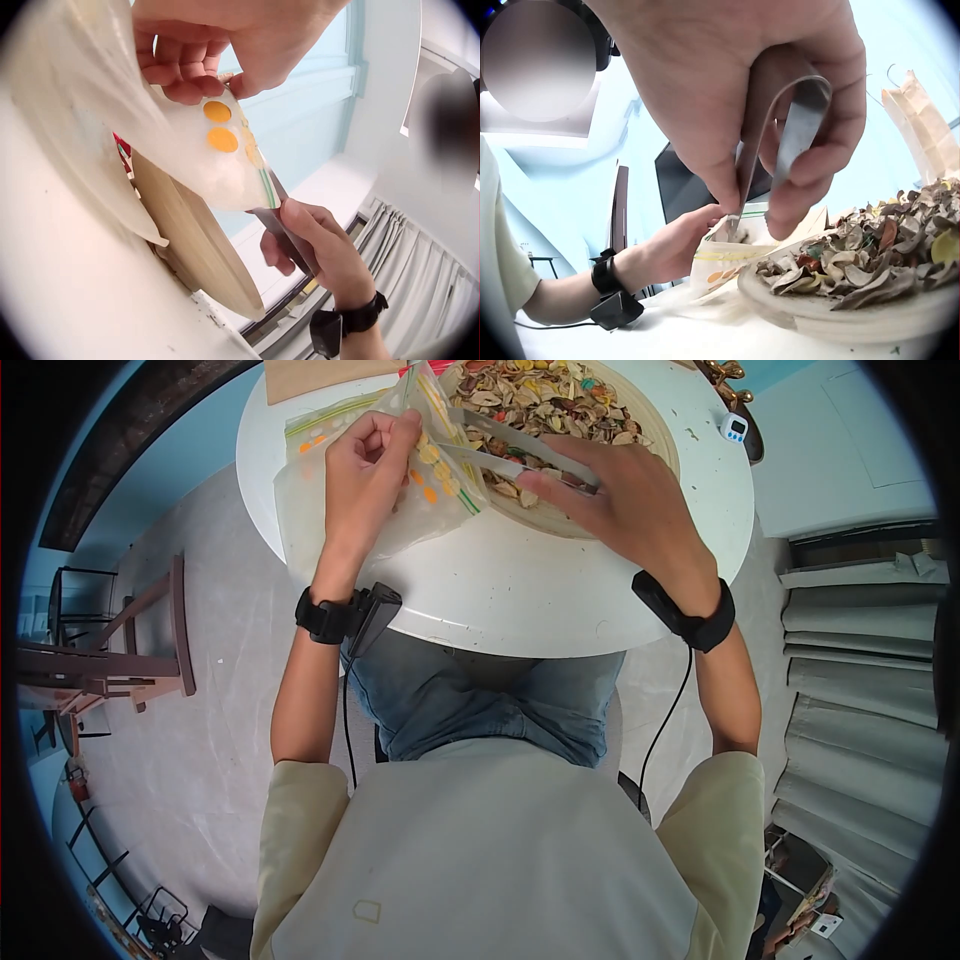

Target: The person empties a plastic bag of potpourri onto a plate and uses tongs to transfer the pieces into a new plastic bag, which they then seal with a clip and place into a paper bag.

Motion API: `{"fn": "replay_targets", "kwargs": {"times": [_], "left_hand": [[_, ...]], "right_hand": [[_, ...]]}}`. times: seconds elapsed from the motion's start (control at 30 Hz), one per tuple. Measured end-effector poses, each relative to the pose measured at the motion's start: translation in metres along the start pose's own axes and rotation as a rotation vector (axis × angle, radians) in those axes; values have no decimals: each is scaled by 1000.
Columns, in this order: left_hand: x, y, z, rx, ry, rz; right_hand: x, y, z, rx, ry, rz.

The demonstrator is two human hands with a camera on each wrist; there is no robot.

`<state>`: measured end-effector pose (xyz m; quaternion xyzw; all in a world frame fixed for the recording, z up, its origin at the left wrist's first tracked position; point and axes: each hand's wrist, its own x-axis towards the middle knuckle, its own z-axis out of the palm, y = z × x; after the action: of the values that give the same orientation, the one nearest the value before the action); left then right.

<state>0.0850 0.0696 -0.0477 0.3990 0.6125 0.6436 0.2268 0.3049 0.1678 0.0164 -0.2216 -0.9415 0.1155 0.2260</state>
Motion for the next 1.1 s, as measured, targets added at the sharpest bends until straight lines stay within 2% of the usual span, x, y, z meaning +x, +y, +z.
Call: {"fn": "replay_targets", "kwargs": {"times": [0.1, 0.2, 0.27, 0.37, 0.5, 0.57, 0.67, 0.8, 0.87, 1.0, 1.1], "left_hand": [[0, -2, -1, -24, 43, -4], [2, -5, -5, -34, 13, -42], [4, -7, -5, -83, -46, -43], [7, -14, -5, -188, -77, -76], [22, -10, -11, -201, -119, -110], [35, 2, -15, -45, -198, -21], [45, 11, -18, 1, -219, 25], [49, -11, -14, -54, -223, 22], [52, -17, -14, -274, -196, -180], [59, -23, -19, -356, -203, -190], [56, -23, -21, -380, -208, -272]], "right_hand": [[-1, 2, -6, -3, -49, 90], [-8, 24, -18, 41, -16, 174], [-16, 38, -24, 9, 10, 330], [-26, 54, -24, 1, -24, 431], [-30, 56, -19, 28, -42, 452], [-29, 55, -16, 34, -68, 456], [-27, 48, -17, 34, -63, 462], [-32, 56, -16, 14, -33, 466], [-35, 52, -21, 19, -61, 474], [-39, 52, -27, 5, -139, 514], [-38, 48, -25, -3, -135, 490]]}}
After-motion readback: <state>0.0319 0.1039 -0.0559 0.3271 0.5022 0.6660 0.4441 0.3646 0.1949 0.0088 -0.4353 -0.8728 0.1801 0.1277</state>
